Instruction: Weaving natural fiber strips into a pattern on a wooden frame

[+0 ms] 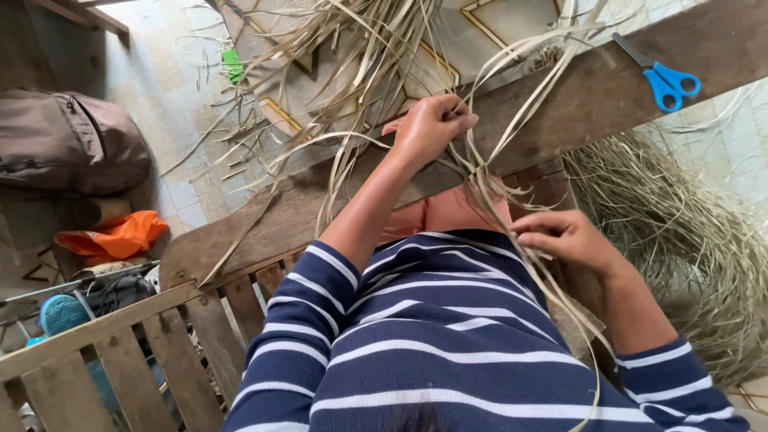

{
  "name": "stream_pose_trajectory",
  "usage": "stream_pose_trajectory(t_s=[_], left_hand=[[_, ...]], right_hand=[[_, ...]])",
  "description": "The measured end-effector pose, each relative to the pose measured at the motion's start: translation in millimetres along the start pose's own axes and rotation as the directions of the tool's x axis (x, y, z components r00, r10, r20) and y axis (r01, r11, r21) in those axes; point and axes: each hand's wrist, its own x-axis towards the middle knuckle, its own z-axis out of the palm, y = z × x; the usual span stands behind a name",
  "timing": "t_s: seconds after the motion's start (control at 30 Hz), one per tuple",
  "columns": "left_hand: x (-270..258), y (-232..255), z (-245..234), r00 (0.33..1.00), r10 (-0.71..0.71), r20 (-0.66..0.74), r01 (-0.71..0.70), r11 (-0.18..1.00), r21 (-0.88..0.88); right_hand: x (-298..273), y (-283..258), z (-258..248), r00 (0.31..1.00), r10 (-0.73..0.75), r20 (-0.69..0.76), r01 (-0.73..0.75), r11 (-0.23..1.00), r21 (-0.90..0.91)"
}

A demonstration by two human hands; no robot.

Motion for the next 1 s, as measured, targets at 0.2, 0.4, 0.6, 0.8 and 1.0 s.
stream_pose_trajectory(t_s=[0.2, 0.4, 0.6, 0.8, 1.0], left_hand=[[-10, 11, 5, 0.994, 0.088, -0.063, -0.102, 0.953, -0.285], [-15, 14, 1, 0.989, 0.143, -0.040, -0.147, 0.905, -0.398], [7, -13, 12, 0.988, 0.143, -0.064, -0.156, 0.910, -0.384], [-12, 5, -1, 0.989, 0.146, -0.031, -0.147, 0.905, -0.398], [-9, -7, 22, 0.985, 0.142, 0.099, -0.156, 0.976, 0.152]], right_hand=[[50, -41, -13, 0.947, -0.129, -0.296, 0.114, 0.991, -0.069], [102, -33, 5, 0.959, 0.210, -0.190, -0.194, 0.976, 0.099], [98, -25, 4, 0.961, 0.257, -0.102, -0.188, 0.879, 0.437], [101, -13, 7, 0.954, 0.251, -0.161, -0.139, 0.853, 0.503], [102, -11, 9, 0.956, 0.191, -0.224, -0.074, 0.893, 0.444]])
